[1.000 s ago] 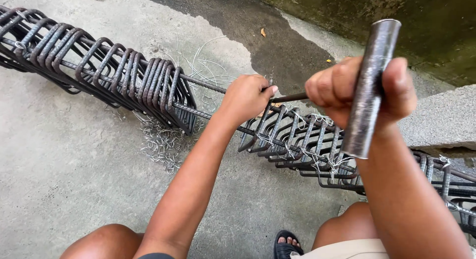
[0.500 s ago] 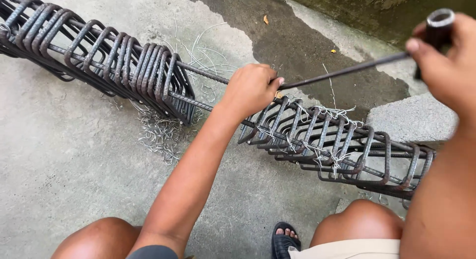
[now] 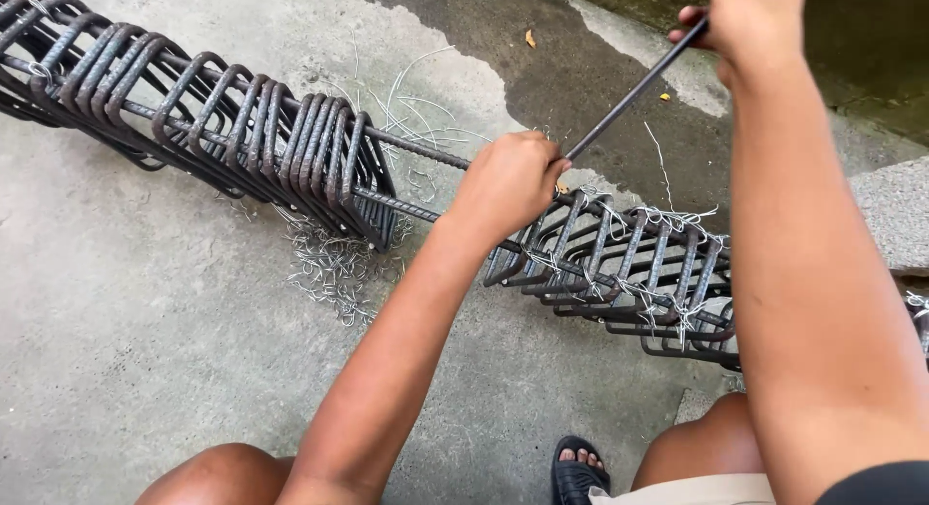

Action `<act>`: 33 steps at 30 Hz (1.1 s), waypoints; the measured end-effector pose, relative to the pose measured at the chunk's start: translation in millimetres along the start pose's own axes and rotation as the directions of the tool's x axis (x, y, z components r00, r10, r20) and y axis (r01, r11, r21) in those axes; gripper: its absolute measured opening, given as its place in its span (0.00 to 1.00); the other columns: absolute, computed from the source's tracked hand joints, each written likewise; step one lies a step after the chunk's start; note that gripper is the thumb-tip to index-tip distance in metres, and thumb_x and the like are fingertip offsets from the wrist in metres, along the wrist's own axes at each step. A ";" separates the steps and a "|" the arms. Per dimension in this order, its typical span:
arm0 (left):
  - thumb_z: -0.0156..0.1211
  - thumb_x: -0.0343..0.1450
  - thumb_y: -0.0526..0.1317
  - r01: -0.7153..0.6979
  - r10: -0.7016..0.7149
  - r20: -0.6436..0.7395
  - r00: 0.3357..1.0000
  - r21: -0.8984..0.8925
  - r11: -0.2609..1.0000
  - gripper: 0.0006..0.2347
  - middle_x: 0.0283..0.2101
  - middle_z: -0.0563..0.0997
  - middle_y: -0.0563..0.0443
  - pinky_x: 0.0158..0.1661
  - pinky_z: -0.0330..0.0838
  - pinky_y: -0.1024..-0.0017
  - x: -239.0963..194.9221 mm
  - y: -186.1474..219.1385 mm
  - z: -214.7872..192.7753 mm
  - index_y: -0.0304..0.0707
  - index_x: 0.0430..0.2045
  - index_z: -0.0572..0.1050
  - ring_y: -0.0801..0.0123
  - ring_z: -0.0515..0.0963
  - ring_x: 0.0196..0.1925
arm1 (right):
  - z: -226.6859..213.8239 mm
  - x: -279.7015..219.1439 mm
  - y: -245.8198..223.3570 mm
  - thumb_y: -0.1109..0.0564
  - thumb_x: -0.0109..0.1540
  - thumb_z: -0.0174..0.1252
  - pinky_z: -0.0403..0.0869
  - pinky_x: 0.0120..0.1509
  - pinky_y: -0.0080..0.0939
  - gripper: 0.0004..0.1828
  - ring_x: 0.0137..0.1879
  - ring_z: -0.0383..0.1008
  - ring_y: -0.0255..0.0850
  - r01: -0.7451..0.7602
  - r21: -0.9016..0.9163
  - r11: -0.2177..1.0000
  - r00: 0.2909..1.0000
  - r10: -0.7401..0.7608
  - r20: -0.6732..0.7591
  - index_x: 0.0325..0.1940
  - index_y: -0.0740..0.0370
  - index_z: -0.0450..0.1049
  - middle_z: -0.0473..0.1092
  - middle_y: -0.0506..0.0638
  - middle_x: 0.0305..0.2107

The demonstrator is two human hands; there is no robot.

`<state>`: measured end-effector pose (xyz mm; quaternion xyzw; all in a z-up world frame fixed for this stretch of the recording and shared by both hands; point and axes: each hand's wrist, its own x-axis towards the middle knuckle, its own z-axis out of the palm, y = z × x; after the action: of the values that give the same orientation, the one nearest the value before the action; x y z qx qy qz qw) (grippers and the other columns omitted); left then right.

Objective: Tying rebar stirrups to longitudinal bars using wire and a manual twisting tool

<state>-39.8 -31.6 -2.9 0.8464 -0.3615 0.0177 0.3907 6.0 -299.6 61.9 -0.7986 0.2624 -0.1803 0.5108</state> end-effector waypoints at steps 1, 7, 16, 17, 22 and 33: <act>0.60 0.70 0.37 -0.003 0.003 -0.003 1.000 -0.002 1.000 0.08 0.29 0.82 0.44 0.33 0.74 0.55 0.4 -0.5 0.8 0.30 0.24 0.82 0.50 0.80 0.26 | 10.1 15.1 8.8 0.49 0.74 0.47 0.87 0.36 0.20 0.14 0.33 0.73 0.25 0.004 -0.002 1.000 1.000 -0.004 -0.003 0.54 0.62 0.65 0.65 0.45 0.35; 0.59 0.70 0.37 -0.037 0.038 -0.024 0.999 0.039 0.999 0.09 0.29 0.83 0.44 0.34 0.75 0.55 -0.9 1.4 7.1 0.31 0.23 0.82 0.50 0.80 0.26 | 63.4 67.9 37.1 0.55 0.69 0.52 0.76 0.31 0.28 0.08 0.27 0.66 0.26 -0.114 0.329 0.937 0.987 0.146 -0.073 0.47 0.63 0.70 0.65 0.44 0.26; 0.62 0.68 0.39 -0.125 0.153 -0.122 0.981 0.210 0.970 0.06 0.30 0.80 0.52 0.40 0.65 0.59 -4.9 -1.8 8.9 0.39 0.22 0.82 0.57 0.75 0.35 | 174.2 67.7 14.7 0.54 0.63 0.61 0.88 0.43 0.31 0.10 0.29 0.81 0.34 -0.202 0.210 0.956 0.948 0.138 0.287 0.30 0.61 0.79 0.77 0.46 0.23; 0.61 0.69 0.39 -0.127 0.155 -0.119 0.981 0.211 0.969 0.06 0.30 0.81 0.53 0.41 0.65 0.59 -4.6 -1.0 7.9 0.40 0.22 0.82 0.58 0.75 0.35 | 182.3 46.6 -6.3 0.43 0.64 0.47 0.79 0.42 0.28 0.19 0.32 0.83 0.30 -0.157 -0.093 0.983 0.930 0.179 0.321 0.40 0.55 0.79 0.80 0.41 0.27; 0.61 0.67 0.37 -0.108 0.139 -0.171 0.975 0.178 0.978 0.04 0.32 0.84 0.52 0.42 0.65 0.57 -7.9 -3.9 13.8 0.41 0.23 0.80 0.56 0.77 0.36 | 234.4 -27.2 -59.7 0.25 0.61 0.41 0.85 0.29 0.31 0.43 0.36 0.88 0.39 0.225 -0.368 0.902 0.831 0.019 0.556 0.63 0.61 0.70 0.79 0.54 0.44; 0.60 0.68 0.38 -0.118 0.177 -0.291 0.940 0.211 0.970 0.06 0.29 0.80 0.49 0.42 0.60 0.61 -4.0 -11.6 37.4 0.38 0.26 0.83 0.61 0.72 0.33 | 236.6 -169.2 -85.2 0.47 0.64 0.57 0.80 0.26 0.47 0.25 0.22 0.81 0.41 0.646 -0.133 0.752 0.616 -0.410 0.673 0.59 0.65 0.71 0.82 0.60 0.33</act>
<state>-45.0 -49.4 -37.6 0.8372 -0.3556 0.2131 0.3567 22.6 2.0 38.3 -0.9331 -0.1388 -0.0081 0.3316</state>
